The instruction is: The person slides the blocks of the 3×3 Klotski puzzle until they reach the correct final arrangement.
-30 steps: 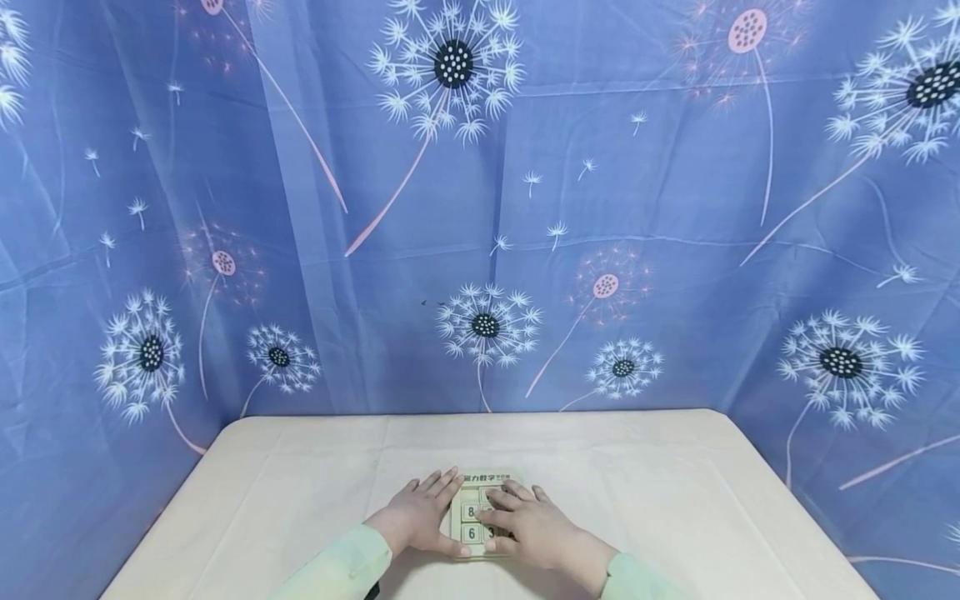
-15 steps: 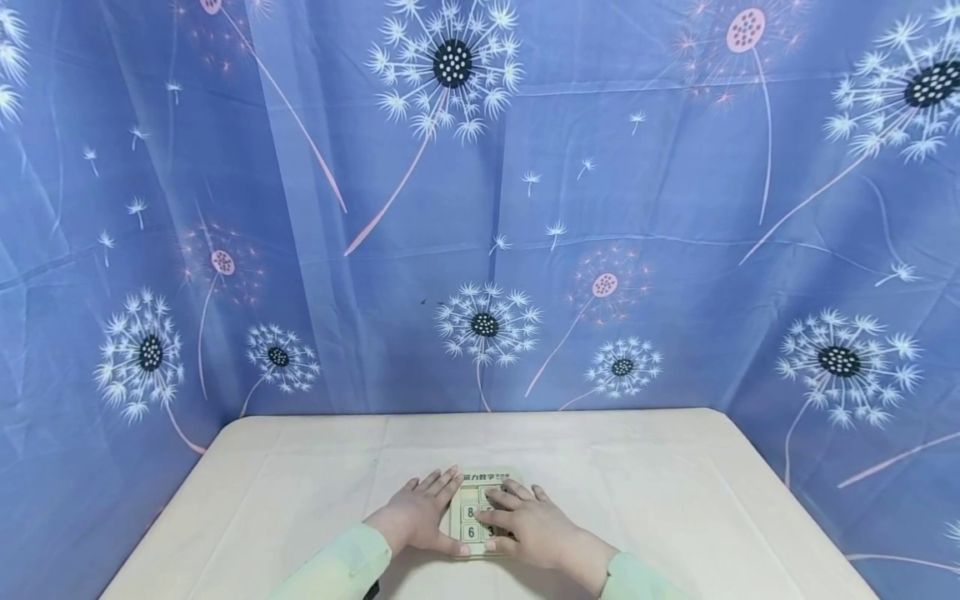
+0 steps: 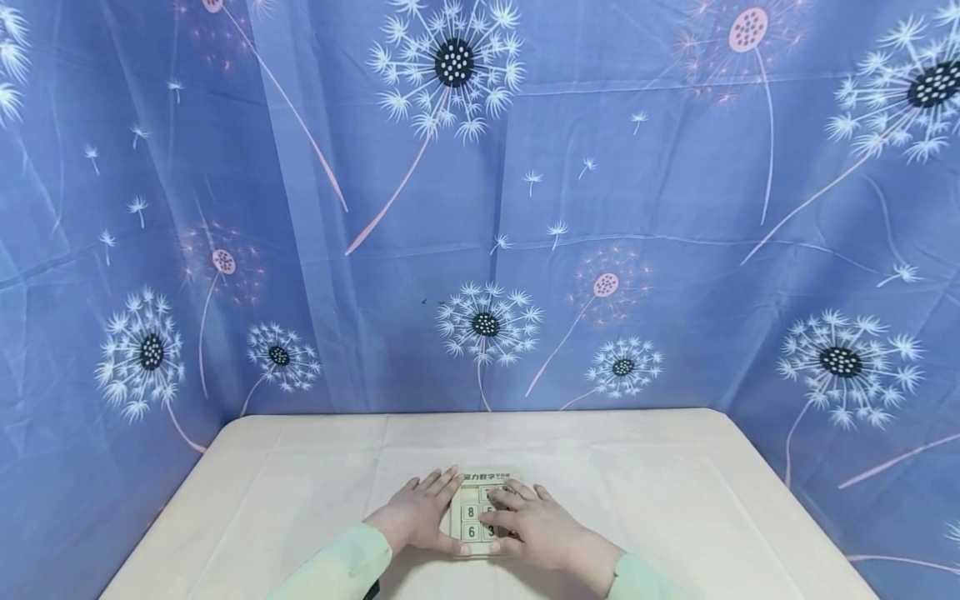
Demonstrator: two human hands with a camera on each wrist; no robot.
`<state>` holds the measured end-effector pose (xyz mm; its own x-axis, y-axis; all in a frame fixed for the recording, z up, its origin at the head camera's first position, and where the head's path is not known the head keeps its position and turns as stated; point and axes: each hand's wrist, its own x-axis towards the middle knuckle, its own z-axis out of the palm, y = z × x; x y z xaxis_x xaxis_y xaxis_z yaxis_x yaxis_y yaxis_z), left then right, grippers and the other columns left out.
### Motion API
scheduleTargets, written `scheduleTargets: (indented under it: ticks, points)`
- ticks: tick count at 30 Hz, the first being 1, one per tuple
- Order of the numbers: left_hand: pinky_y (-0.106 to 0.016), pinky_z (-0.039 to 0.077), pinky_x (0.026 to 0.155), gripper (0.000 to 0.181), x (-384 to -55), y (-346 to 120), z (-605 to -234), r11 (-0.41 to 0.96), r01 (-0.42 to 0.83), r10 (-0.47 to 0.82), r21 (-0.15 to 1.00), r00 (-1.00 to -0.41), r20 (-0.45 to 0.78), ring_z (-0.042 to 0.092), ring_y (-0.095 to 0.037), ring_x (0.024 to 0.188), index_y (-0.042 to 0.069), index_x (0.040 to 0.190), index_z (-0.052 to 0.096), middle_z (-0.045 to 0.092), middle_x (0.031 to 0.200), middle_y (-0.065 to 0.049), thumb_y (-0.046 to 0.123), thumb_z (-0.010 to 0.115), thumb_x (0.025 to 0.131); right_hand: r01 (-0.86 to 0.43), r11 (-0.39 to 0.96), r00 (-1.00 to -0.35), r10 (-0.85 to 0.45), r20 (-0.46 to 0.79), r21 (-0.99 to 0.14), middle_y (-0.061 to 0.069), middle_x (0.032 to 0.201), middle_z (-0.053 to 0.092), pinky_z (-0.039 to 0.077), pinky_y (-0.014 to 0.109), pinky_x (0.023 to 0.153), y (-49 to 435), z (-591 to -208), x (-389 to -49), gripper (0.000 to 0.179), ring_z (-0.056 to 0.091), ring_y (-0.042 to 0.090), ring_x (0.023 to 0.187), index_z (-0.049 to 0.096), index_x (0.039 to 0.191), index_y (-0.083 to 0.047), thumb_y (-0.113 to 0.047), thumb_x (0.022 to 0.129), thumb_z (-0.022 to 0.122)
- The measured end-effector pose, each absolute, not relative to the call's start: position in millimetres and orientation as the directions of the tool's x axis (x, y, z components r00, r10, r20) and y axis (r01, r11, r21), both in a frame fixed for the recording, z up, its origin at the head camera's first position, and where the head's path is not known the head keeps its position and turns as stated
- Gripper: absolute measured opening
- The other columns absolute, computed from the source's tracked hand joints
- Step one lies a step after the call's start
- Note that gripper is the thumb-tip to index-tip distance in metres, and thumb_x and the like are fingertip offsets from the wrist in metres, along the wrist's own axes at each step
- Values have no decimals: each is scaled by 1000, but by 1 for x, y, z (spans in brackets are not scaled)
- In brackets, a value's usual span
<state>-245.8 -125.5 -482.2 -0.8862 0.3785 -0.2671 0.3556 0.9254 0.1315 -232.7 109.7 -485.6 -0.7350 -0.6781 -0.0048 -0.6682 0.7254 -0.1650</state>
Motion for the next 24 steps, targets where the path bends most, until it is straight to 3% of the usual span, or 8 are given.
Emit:
scheduleTargets:
  ticks: [9,24]
  points:
    - [-51,29,130,109,-247,-125,-482,927,350,374,134,-888,-269,30,-28,158,14,162,31,26,172,-1,74,71,80,-660,726,-742,-671,12,-194,8,157,51,39,71,115,124,-487,-242,57,42,41,149,59,145,-26,-57,97,57]
    - [-51,28,130,110,-249,-124,-483,931,332,362,152,-887,-287,29,-28,159,15,162,30,25,173,0,75,71,79,-633,746,-767,-640,40,-205,12,154,54,38,76,112,127,-488,-251,53,44,44,147,62,142,-20,-51,98,60]
